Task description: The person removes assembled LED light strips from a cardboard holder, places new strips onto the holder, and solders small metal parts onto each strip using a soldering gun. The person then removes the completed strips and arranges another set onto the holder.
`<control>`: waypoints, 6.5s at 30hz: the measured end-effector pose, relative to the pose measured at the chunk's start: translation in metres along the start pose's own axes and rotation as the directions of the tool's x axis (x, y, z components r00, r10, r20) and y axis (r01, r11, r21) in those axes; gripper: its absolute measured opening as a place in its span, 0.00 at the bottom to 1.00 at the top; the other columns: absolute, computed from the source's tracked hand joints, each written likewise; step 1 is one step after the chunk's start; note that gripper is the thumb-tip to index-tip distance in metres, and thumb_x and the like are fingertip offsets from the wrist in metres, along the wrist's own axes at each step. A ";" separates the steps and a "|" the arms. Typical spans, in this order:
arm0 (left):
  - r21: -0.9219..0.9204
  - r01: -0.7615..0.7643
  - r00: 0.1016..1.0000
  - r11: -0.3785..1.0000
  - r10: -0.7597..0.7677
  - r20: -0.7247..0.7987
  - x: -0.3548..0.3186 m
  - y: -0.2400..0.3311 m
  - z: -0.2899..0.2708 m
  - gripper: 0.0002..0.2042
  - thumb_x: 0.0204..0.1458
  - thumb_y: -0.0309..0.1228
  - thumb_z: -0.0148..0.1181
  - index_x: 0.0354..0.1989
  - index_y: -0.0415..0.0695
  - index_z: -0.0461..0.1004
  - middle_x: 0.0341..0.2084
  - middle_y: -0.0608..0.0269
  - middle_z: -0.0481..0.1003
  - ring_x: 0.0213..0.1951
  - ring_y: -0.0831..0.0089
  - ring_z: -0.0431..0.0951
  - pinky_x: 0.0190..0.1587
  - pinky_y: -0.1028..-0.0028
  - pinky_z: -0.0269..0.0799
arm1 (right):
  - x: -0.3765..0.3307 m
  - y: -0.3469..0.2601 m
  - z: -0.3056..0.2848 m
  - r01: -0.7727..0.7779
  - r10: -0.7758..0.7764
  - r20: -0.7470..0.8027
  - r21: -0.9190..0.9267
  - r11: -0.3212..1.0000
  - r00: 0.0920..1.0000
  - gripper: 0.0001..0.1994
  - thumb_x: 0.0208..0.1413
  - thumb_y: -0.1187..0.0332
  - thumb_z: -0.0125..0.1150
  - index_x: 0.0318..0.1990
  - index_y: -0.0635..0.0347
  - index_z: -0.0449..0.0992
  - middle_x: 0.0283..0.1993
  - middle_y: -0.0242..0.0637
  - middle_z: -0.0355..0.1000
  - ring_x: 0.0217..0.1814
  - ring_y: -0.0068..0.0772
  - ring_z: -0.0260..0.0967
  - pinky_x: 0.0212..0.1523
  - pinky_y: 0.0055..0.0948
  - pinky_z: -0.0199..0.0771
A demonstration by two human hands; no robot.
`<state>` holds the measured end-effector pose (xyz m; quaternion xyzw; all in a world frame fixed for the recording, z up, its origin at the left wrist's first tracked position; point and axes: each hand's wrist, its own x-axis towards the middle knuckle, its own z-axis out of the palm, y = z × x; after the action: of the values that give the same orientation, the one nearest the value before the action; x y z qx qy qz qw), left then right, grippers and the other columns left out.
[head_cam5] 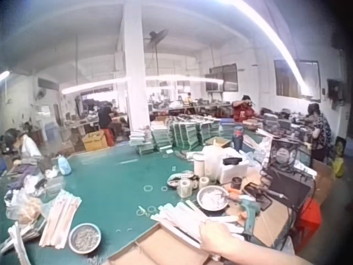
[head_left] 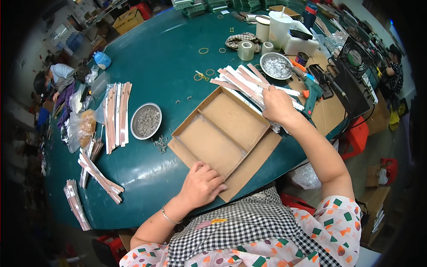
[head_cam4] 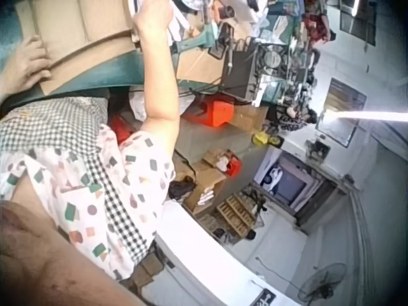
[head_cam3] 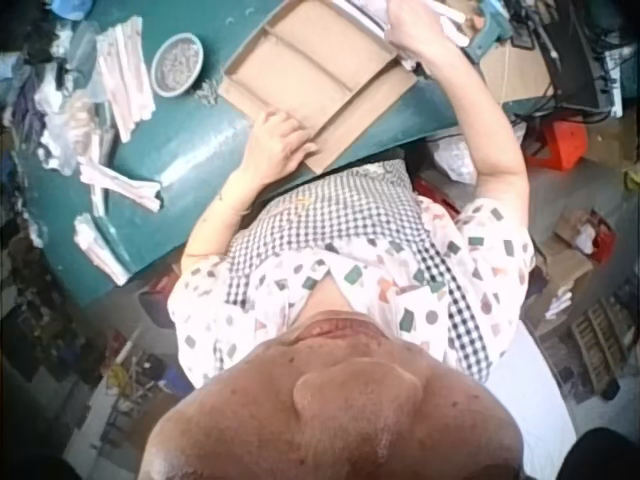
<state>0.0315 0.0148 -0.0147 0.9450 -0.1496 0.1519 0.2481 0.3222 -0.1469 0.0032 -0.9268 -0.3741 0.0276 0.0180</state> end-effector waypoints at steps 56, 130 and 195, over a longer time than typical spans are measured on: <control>-0.148 0.102 0.991 0.984 -0.113 -0.071 0.003 0.005 0.022 0.11 0.40 0.29 0.70 0.26 0.44 0.72 0.24 0.63 0.68 0.31 0.63 0.70 0.46 0.61 0.61 | 0.019 0.031 0.006 0.010 -0.007 -0.158 0.020 1.000 0.987 0.13 0.45 0.72 0.66 0.40 0.64 0.73 0.43 0.48 0.71 0.51 0.51 0.66 0.52 0.45 0.68; 0.029 -0.050 0.982 0.998 0.044 0.186 0.094 -0.066 -0.023 0.17 0.42 0.21 0.66 0.43 0.46 0.77 0.46 0.65 0.75 0.54 0.64 0.71 0.60 0.58 0.59 | -0.040 -0.053 0.006 0.210 -0.015 -0.465 0.372 0.904 0.885 0.08 0.46 0.76 0.63 0.36 0.61 0.74 0.34 0.44 0.74 0.35 0.51 0.74 0.37 0.44 0.74; -0.182 -0.038 0.896 0.983 0.115 0.430 0.153 -0.094 -0.025 0.12 0.52 0.21 0.58 0.44 0.44 0.79 0.32 0.56 0.75 0.34 0.59 0.74 0.43 0.67 0.63 | -0.128 -0.031 0.027 0.141 0.410 -0.403 0.832 0.537 0.818 0.05 0.54 0.77 0.63 0.37 0.68 0.80 0.35 0.42 0.78 0.33 0.30 0.75 0.35 0.27 0.74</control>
<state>0.1989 0.0738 0.0221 0.9237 -0.2511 -0.0682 0.2811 0.2070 -0.2135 -0.0176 -0.7963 -0.2159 -0.0671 0.5610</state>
